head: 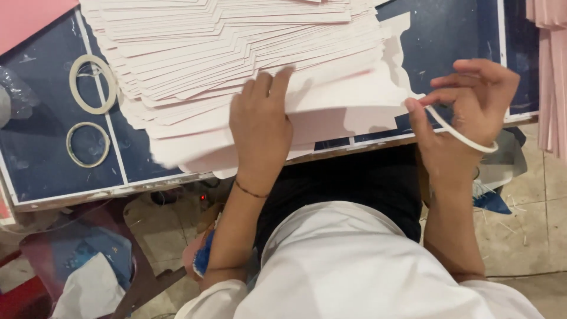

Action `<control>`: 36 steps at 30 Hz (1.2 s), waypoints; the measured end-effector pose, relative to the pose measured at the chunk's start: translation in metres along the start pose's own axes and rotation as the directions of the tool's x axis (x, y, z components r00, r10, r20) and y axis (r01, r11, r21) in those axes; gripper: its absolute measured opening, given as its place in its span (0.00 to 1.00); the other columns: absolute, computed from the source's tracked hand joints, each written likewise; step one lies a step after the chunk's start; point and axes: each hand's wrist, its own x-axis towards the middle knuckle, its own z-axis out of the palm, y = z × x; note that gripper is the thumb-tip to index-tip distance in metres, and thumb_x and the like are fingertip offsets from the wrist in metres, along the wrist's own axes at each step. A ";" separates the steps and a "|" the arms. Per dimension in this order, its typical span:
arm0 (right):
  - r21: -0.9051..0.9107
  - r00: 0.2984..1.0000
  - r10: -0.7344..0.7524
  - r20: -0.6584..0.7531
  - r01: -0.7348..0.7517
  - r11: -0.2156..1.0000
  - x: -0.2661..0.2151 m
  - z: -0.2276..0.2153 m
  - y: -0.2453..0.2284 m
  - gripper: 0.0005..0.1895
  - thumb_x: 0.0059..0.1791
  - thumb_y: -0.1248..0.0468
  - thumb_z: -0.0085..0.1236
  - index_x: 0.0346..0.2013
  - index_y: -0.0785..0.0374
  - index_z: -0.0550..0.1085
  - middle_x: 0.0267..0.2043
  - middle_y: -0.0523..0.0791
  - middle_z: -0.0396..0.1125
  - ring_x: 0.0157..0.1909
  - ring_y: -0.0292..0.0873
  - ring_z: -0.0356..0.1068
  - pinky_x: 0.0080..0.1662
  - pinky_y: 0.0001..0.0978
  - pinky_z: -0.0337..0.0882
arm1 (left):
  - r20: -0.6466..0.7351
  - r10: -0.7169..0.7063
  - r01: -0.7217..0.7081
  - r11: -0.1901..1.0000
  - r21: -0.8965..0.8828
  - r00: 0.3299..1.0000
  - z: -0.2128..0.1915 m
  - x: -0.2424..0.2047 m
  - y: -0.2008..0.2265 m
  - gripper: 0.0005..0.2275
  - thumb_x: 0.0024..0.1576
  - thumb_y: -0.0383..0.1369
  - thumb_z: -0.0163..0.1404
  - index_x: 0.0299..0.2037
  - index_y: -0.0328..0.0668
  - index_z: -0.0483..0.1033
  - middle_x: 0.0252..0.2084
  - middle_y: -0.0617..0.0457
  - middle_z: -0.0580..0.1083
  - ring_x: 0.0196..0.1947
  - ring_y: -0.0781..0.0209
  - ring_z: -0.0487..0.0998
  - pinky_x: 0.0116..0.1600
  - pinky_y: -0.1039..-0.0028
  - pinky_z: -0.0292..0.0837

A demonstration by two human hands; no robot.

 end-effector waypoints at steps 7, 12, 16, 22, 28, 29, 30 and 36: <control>-0.007 0.995 0.061 0.073 -0.061 0.998 -0.021 0.017 0.034 0.07 0.63 0.70 0.66 0.44 0.72 0.79 0.66 0.55 0.57 0.58 0.56 0.70 0.64 0.51 0.74 | -0.248 0.081 -0.044 0.988 0.151 0.965 0.046 -0.012 -0.014 0.30 0.66 0.10 0.52 0.74 0.56 0.69 0.39 0.58 0.69 0.36 0.60 0.65 0.40 0.68 0.55; 0.095 0.979 0.166 0.118 -0.178 0.979 -0.040 0.026 0.058 0.05 0.57 0.76 0.67 0.41 0.77 0.78 0.64 0.59 0.60 0.54 0.68 0.74 0.60 0.62 0.73 | 0.276 0.122 0.042 0.852 -0.522 0.953 0.048 -0.012 0.025 0.39 0.58 0.44 0.67 0.79 0.47 0.63 0.61 0.43 0.68 0.62 0.39 0.68 0.61 0.49 0.64; -0.025 0.988 0.125 0.089 -0.123 0.992 -0.040 0.030 0.056 0.04 0.56 0.77 0.71 0.41 0.77 0.81 0.62 0.58 0.62 0.52 0.65 0.75 0.55 0.56 0.77 | 0.206 0.129 -0.027 0.899 -0.437 0.970 0.089 0.003 0.062 0.39 0.54 0.30 0.70 0.76 0.50 0.64 0.63 0.45 0.65 0.63 0.42 0.67 0.62 0.49 0.66; -0.058 0.993 0.108 0.049 -0.105 0.993 -0.042 0.027 0.057 0.06 0.54 0.76 0.75 0.42 0.76 0.82 0.61 0.58 0.63 0.50 0.65 0.76 0.52 0.54 0.78 | 0.403 -0.003 0.227 0.830 -0.509 0.915 0.089 0.020 0.078 0.38 0.52 0.33 0.73 0.73 0.48 0.68 0.62 0.47 0.60 0.62 0.46 0.59 0.64 0.53 0.56; -0.055 0.999 0.016 0.037 -0.014 0.998 -0.050 0.029 0.049 0.05 0.52 0.78 0.73 0.37 0.76 0.81 0.58 0.57 0.67 0.50 0.61 0.77 0.51 0.48 0.78 | 0.415 -0.077 0.309 0.791 -0.528 0.906 0.087 0.024 0.085 0.38 0.50 0.32 0.75 0.72 0.48 0.69 0.60 0.47 0.60 0.60 0.48 0.58 0.64 0.54 0.53; -0.047 0.999 0.033 0.019 -0.032 0.998 -0.054 0.028 0.044 0.05 0.51 0.76 0.74 0.35 0.73 0.82 0.55 0.55 0.69 0.48 0.58 0.77 0.52 0.45 0.78 | 0.411 -0.079 0.310 0.786 -0.535 0.908 0.086 0.025 0.085 0.38 0.50 0.32 0.75 0.72 0.47 0.69 0.59 0.47 0.60 0.59 0.47 0.58 0.64 0.54 0.53; -0.038 0.999 0.050 0.002 -0.050 0.998 -0.058 0.027 0.039 0.06 0.51 0.74 0.74 0.33 0.70 0.82 0.53 0.53 0.71 0.47 0.56 0.76 0.53 0.42 0.78 | 0.407 -0.081 0.311 0.781 -0.541 0.910 0.085 0.025 0.084 0.38 0.49 0.32 0.75 0.71 0.47 0.70 0.59 0.48 0.60 0.59 0.47 0.58 0.63 0.54 0.53; 0.097 0.992 0.125 -0.029 -0.121 0.988 -0.049 0.018 0.018 0.04 0.54 0.77 0.71 0.42 0.74 0.82 0.61 0.57 0.65 0.55 0.60 0.75 0.57 0.48 0.77 | 0.347 0.018 0.224 0.731 -0.644 0.938 0.097 0.013 0.068 0.35 0.56 0.31 0.69 0.74 0.50 0.66 0.59 0.51 0.63 0.62 0.48 0.61 0.66 0.53 0.55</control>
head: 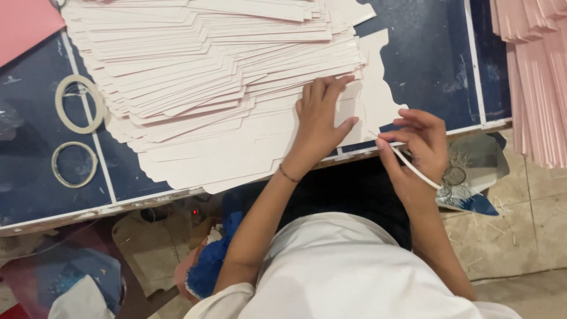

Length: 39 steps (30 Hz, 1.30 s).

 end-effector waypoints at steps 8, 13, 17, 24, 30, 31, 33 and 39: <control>0.041 0.982 0.046 0.184 -0.055 0.998 0.001 0.053 -0.004 0.06 0.54 0.70 0.72 0.44 0.67 0.83 0.64 0.53 0.62 0.59 0.59 0.70 0.60 0.48 0.71 | -0.276 -0.102 0.148 0.977 0.151 0.956 -0.092 -0.060 -0.038 0.35 0.55 0.29 0.70 0.74 0.46 0.67 0.58 0.42 0.64 0.58 0.36 0.62 0.64 0.43 0.60; 0.061 0.939 0.048 0.342 -0.073 0.995 0.001 0.091 -0.036 0.06 0.51 0.69 0.73 0.40 0.63 0.81 0.65 0.51 0.63 0.61 0.59 0.68 0.60 0.45 0.69 | -0.260 -0.258 0.303 0.941 0.150 0.930 -0.117 -0.098 -0.029 0.38 0.55 0.26 0.71 0.76 0.42 0.64 0.57 0.45 0.60 0.55 0.43 0.57 0.62 0.52 0.55; 0.041 0.904 0.085 0.418 -0.113 0.993 0.004 0.109 -0.044 0.06 0.51 0.67 0.73 0.36 0.60 0.81 0.65 0.46 0.63 0.64 0.54 0.65 0.59 0.43 0.67 | -0.195 -0.295 0.307 0.951 0.032 0.935 -0.116 -0.110 -0.040 0.38 0.55 0.29 0.71 0.75 0.47 0.64 0.55 0.51 0.59 0.56 0.47 0.56 0.63 0.54 0.52; -0.088 0.898 0.034 0.438 0.006 0.996 0.004 0.119 -0.050 0.06 0.50 0.69 0.73 0.33 0.64 0.80 0.63 0.48 0.64 0.64 0.57 0.61 0.60 0.50 0.65 | -0.163 -0.267 0.279 0.959 0.056 0.950 -0.114 -0.109 -0.038 0.43 0.54 0.37 0.74 0.77 0.47 0.61 0.56 0.49 0.56 0.57 0.43 0.54 0.64 0.52 0.49; -0.035 0.952 -0.061 0.300 0.075 0.997 -0.002 0.097 -0.033 0.06 0.56 0.71 0.70 0.40 0.74 0.81 0.66 0.56 0.62 0.59 0.58 0.73 0.60 0.41 0.76 | -0.159 -0.268 0.276 0.961 0.030 0.950 -0.113 -0.108 -0.036 0.43 0.54 0.41 0.74 0.77 0.47 0.61 0.56 0.50 0.56 0.56 0.45 0.52 0.64 0.54 0.47; -0.044 0.953 -0.055 0.297 0.071 0.996 0.002 0.080 -0.025 0.06 0.56 0.71 0.70 0.40 0.74 0.81 0.66 0.56 0.62 0.59 0.58 0.73 0.60 0.41 0.76 | -0.151 -0.264 0.271 0.962 0.026 0.953 -0.113 -0.108 -0.038 0.43 0.54 0.41 0.74 0.77 0.47 0.61 0.56 0.50 0.56 0.56 0.45 0.52 0.64 0.54 0.47; -0.029 0.956 0.060 0.286 -0.054 0.998 0.008 0.045 -0.010 0.10 0.55 0.71 0.73 0.37 0.75 0.79 0.64 0.59 0.63 0.56 0.62 0.73 0.60 0.49 0.76 | -0.144 -0.264 0.274 0.961 0.048 0.954 -0.113 -0.108 -0.042 0.44 0.54 0.43 0.74 0.78 0.48 0.60 0.57 0.48 0.56 0.57 0.43 0.53 0.65 0.51 0.47; -0.175 0.957 0.224 0.182 -0.193 0.966 0.004 -0.016 0.031 0.09 0.61 0.72 0.74 0.41 0.78 0.82 0.67 0.55 0.58 0.61 0.55 0.68 0.62 0.47 0.75 | -0.198 -0.302 0.343 0.911 0.228 0.933 -0.100 -0.101 -0.028 0.38 0.56 0.61 0.59 0.74 0.56 0.65 0.58 0.52 0.60 0.58 0.47 0.60 0.64 0.54 0.58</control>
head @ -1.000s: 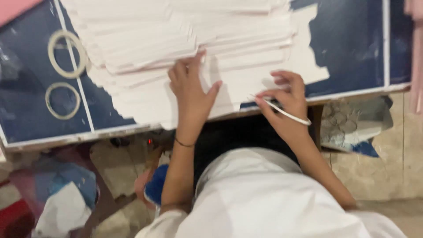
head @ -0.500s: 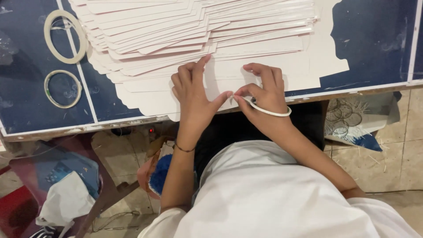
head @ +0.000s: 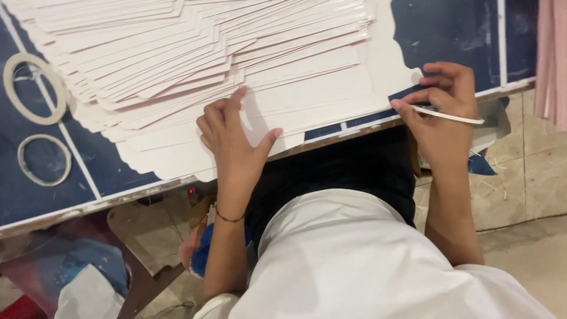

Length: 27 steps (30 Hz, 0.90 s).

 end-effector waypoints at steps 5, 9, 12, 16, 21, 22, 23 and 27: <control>-0.022 0.999 0.028 -0.041 -0.029 0.999 -0.002 0.006 0.002 0.09 0.56 0.73 0.78 0.39 0.74 0.82 0.66 0.54 0.59 0.60 0.53 0.67 0.61 0.46 0.74 | 0.003 0.122 -0.122 0.992 0.013 0.993 0.056 0.011 0.037 0.37 0.57 0.68 0.47 0.71 0.58 0.69 0.58 0.48 0.63 0.57 0.44 0.64 0.58 0.50 0.62; -0.117 0.995 -0.095 -0.039 0.089 0.989 0.001 0.004 -0.002 0.10 0.55 0.73 0.79 0.37 0.73 0.81 0.65 0.55 0.58 0.57 0.53 0.66 0.61 0.47 0.72 | -0.012 0.252 -0.251 0.967 0.050 0.968 0.086 0.010 0.072 0.30 0.60 0.53 0.60 0.69 0.53 0.68 0.60 0.46 0.65 0.58 0.42 0.66 0.56 0.52 0.65; 0.007 0.980 -0.177 -0.089 0.179 0.984 0.008 -0.006 -0.025 0.09 0.60 0.75 0.72 0.40 0.75 0.78 0.64 0.58 0.59 0.58 0.57 0.69 0.63 0.50 0.74 | 0.033 0.371 -0.372 0.925 0.079 0.928 0.070 -0.004 0.090 0.30 0.61 0.47 0.63 0.70 0.47 0.68 0.63 0.43 0.66 0.58 0.42 0.69 0.52 0.54 0.70; 0.013 0.953 -0.261 -0.155 0.266 0.964 0.022 -0.016 -0.040 0.13 0.61 0.69 0.71 0.41 0.80 0.79 0.65 0.57 0.56 0.56 0.57 0.70 0.63 0.51 0.78 | -0.095 0.418 -0.396 0.899 0.184 0.904 0.051 0.009 0.065 0.32 0.52 0.16 0.52 0.68 0.55 0.74 0.63 0.46 0.69 0.52 0.47 0.76 0.46 0.56 0.71; -0.009 0.934 -0.293 -0.203 0.297 0.955 0.031 -0.012 -0.059 0.12 0.64 0.70 0.67 0.41 0.78 0.78 0.63 0.56 0.56 0.56 0.57 0.68 0.63 0.53 0.74 | -0.395 0.583 -0.367 0.785 0.498 0.711 0.013 0.039 0.055 0.33 0.55 0.02 0.45 0.63 0.51 0.80 0.36 0.54 0.66 0.32 0.57 0.60 0.32 0.69 0.56; -0.006 0.932 -0.297 -0.206 0.303 0.953 0.030 -0.009 -0.056 0.12 0.64 0.70 0.67 0.41 0.78 0.78 0.63 0.56 0.56 0.56 0.57 0.68 0.63 0.53 0.74 | -0.398 0.584 -0.365 0.784 0.502 0.707 0.026 0.042 0.042 0.33 0.55 0.02 0.45 0.63 0.51 0.80 0.36 0.54 0.66 0.32 0.57 0.60 0.32 0.69 0.56; 0.004 0.938 -0.288 -0.193 0.294 0.956 0.029 -0.006 -0.052 0.12 0.64 0.70 0.68 0.41 0.78 0.78 0.63 0.56 0.56 0.57 0.57 0.67 0.63 0.52 0.74 | -0.451 0.593 -0.302 0.769 0.563 0.667 0.039 0.045 0.030 0.34 0.60 0.04 0.45 0.68 0.59 0.75 0.35 0.57 0.66 0.33 0.58 0.61 0.36 0.68 0.55; 0.041 0.973 -0.221 -0.067 0.224 0.974 0.023 0.003 -0.031 0.08 0.63 0.71 0.63 0.43 0.76 0.77 0.63 0.57 0.57 0.59 0.57 0.66 0.64 0.50 0.72 | -0.341 0.555 -0.338 0.783 0.522 0.759 0.052 0.053 0.012 0.34 0.67 0.08 0.41 0.77 0.61 0.66 0.42 0.55 0.67 0.38 0.55 0.62 0.41 0.65 0.56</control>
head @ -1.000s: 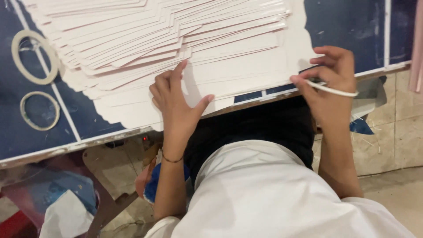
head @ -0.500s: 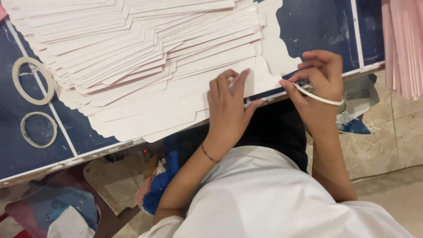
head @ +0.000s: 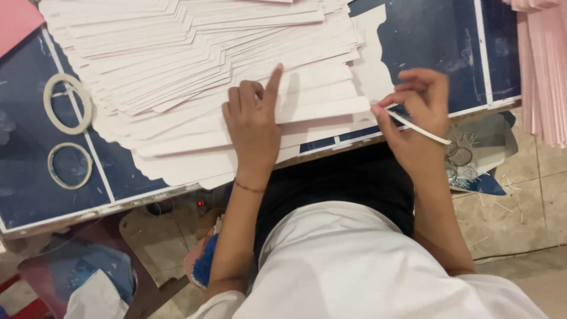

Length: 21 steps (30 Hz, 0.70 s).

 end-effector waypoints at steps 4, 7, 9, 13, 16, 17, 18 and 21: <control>0.031 0.996 0.074 0.049 -0.076 0.997 -0.017 0.009 0.026 0.04 0.61 0.71 0.62 0.44 0.72 0.78 0.63 0.56 0.59 0.57 0.54 0.68 0.63 0.48 0.71 | 0.368 0.075 0.092 0.905 -0.416 0.927 -0.011 0.012 0.039 0.37 0.66 0.66 0.42 0.79 0.53 0.59 0.60 0.44 0.68 0.55 0.48 0.68 0.55 0.57 0.68; 0.005 0.998 0.032 -0.050 -0.032 0.999 -0.020 0.014 0.032 0.04 0.56 0.74 0.72 0.43 0.73 0.82 0.59 0.56 0.64 0.52 0.61 0.75 0.57 0.52 0.75 | 0.316 0.066 0.140 0.798 -0.586 0.947 0.007 0.019 0.070 0.35 0.61 0.40 0.64 0.79 0.54 0.63 0.58 0.49 0.65 0.57 0.44 0.66 0.57 0.52 0.67; -0.078 0.997 0.006 -0.081 -0.012 0.997 -0.021 0.013 0.031 0.07 0.56 0.73 0.74 0.44 0.74 0.83 0.58 0.57 0.65 0.50 0.62 0.75 0.54 0.52 0.78 | 0.491 -0.044 0.335 0.784 -0.524 0.870 0.012 0.026 0.086 0.40 0.55 0.34 0.72 0.77 0.56 0.63 0.60 0.50 0.62 0.60 0.46 0.60 0.63 0.55 0.57; -0.074 0.996 0.004 -0.087 -0.010 0.997 -0.024 0.017 0.028 0.06 0.54 0.74 0.75 0.41 0.73 0.82 0.56 0.56 0.66 0.50 0.60 0.76 0.53 0.49 0.78 | 0.551 -0.106 0.434 0.743 -0.509 0.828 0.008 0.037 0.095 0.40 0.52 0.33 0.74 0.75 0.52 0.65 0.58 0.47 0.61 0.59 0.45 0.59 0.63 0.52 0.54; -0.102 0.994 -0.031 -0.107 0.020 0.995 -0.026 0.021 0.025 0.06 0.54 0.74 0.76 0.40 0.72 0.83 0.56 0.54 0.67 0.49 0.57 0.76 0.50 0.45 0.79 | 0.568 -0.138 0.474 0.724 -0.501 0.811 0.006 0.042 0.098 0.42 0.49 0.33 0.76 0.74 0.46 0.66 0.57 0.47 0.60 0.58 0.44 0.58 0.63 0.51 0.51; -0.134 0.990 -0.082 -0.115 0.066 0.989 -0.027 0.022 0.024 0.05 0.53 0.75 0.76 0.38 0.72 0.84 0.55 0.54 0.67 0.48 0.57 0.76 0.49 0.44 0.79 | 0.562 -0.137 0.469 0.725 -0.505 0.816 0.009 0.041 0.098 0.43 0.49 0.33 0.77 0.75 0.46 0.65 0.57 0.46 0.60 0.58 0.43 0.57 0.63 0.50 0.50; -0.167 0.984 -0.132 -0.121 0.111 0.980 -0.029 0.023 0.023 0.05 0.52 0.76 0.77 0.37 0.72 0.84 0.55 0.54 0.68 0.48 0.57 0.76 0.48 0.42 0.79 | 0.556 -0.135 0.464 0.725 -0.508 0.820 0.011 0.040 0.098 0.44 0.48 0.33 0.77 0.75 0.47 0.64 0.57 0.46 0.60 0.58 0.43 0.57 0.63 0.49 0.49; -0.061 0.976 -0.047 -0.211 0.035 0.998 -0.044 0.017 0.009 0.06 0.51 0.72 0.78 0.35 0.69 0.84 0.54 0.53 0.69 0.45 0.53 0.74 0.48 0.40 0.78 | 0.582 -0.135 0.484 0.718 -0.500 0.802 0.008 0.041 0.097 0.43 0.49 0.34 0.76 0.75 0.48 0.64 0.58 0.47 0.59 0.58 0.45 0.56 0.64 0.50 0.48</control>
